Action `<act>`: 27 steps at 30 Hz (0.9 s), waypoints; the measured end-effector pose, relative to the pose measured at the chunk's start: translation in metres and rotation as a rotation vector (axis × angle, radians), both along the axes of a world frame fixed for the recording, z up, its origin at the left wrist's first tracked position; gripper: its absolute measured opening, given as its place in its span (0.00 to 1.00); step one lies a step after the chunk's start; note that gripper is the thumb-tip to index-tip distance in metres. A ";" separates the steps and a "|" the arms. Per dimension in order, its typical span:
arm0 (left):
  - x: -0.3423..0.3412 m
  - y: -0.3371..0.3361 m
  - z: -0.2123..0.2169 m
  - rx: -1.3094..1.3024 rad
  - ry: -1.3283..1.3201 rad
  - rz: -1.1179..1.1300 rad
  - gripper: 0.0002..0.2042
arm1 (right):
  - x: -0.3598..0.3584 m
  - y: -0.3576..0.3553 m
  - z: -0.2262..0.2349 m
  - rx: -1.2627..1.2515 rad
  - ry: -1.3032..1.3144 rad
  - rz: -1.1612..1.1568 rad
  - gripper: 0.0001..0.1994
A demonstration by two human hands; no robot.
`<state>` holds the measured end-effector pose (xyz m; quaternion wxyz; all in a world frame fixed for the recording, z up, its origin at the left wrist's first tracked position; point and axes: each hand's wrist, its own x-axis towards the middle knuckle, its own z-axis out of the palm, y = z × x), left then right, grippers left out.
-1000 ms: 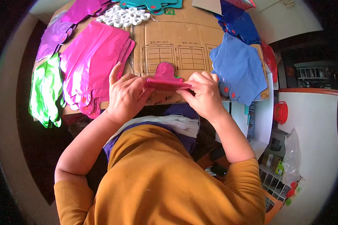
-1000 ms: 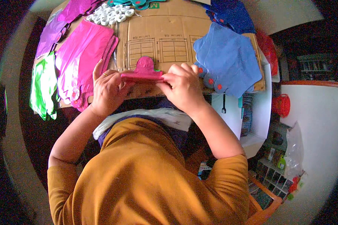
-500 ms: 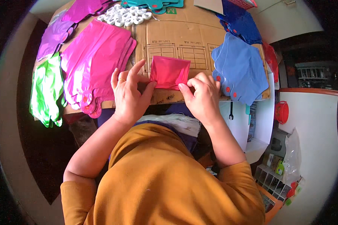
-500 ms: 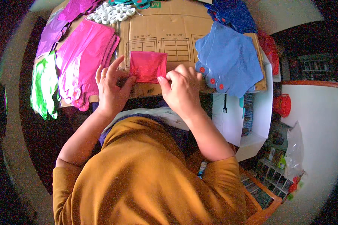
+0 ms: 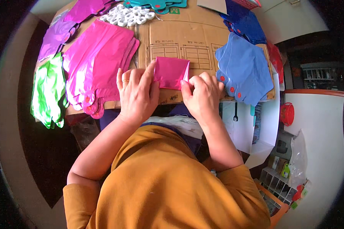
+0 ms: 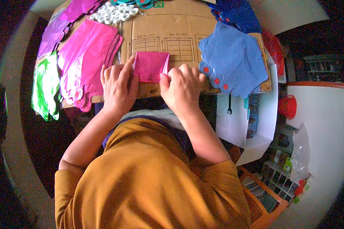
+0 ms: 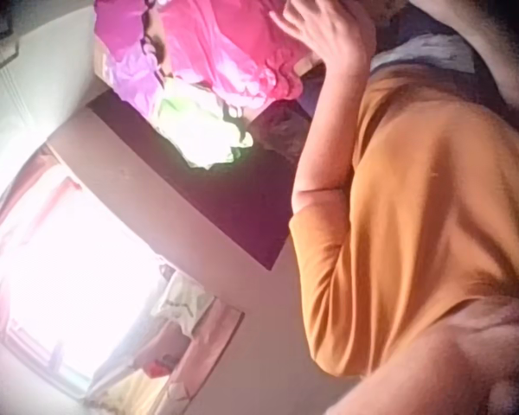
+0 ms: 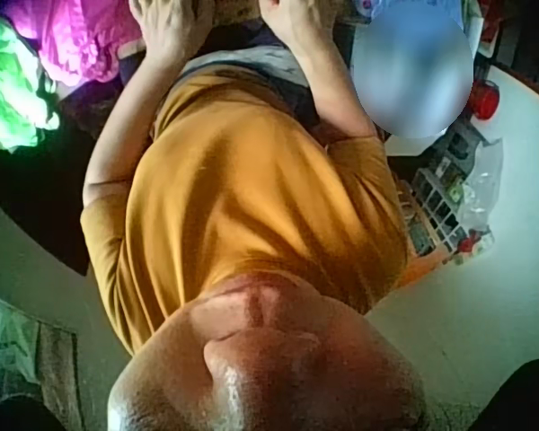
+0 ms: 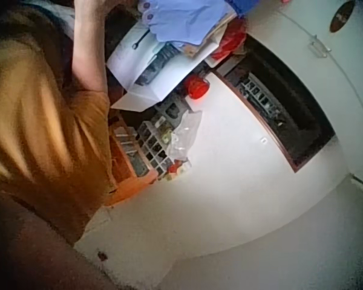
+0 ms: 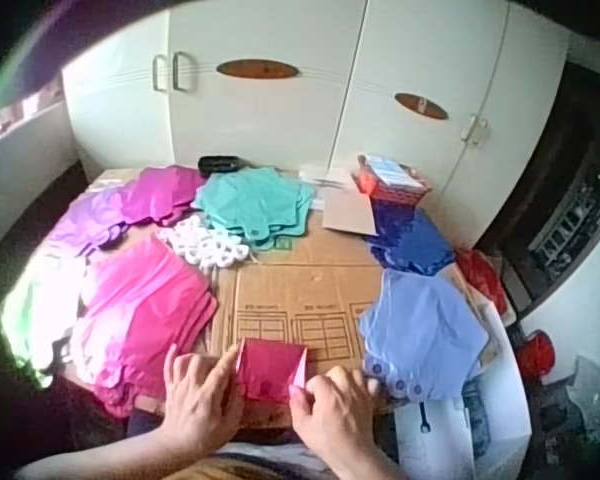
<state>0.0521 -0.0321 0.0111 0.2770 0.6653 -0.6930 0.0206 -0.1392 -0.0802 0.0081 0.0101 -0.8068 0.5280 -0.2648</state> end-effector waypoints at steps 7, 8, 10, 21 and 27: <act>-0.004 -0.014 -0.003 0.005 -0.105 -0.619 0.29 | 0.000 0.001 0.003 0.008 0.113 0.010 0.10; -0.003 -0.019 -0.002 0.066 -0.049 -0.722 0.29 | 0.001 0.001 0.002 0.004 0.100 0.015 0.10; -0.001 -0.016 0.003 0.146 -0.162 -0.665 0.35 | 0.000 0.000 -0.001 -0.002 0.080 0.013 0.10; 0.005 -0.005 0.004 0.169 -0.147 -0.647 0.43 | -0.009 -0.019 0.003 -0.016 0.203 0.429 0.36; -0.006 0.000 -0.002 0.143 -0.097 -0.484 0.41 | -0.013 -0.024 0.003 0.151 0.194 0.448 0.31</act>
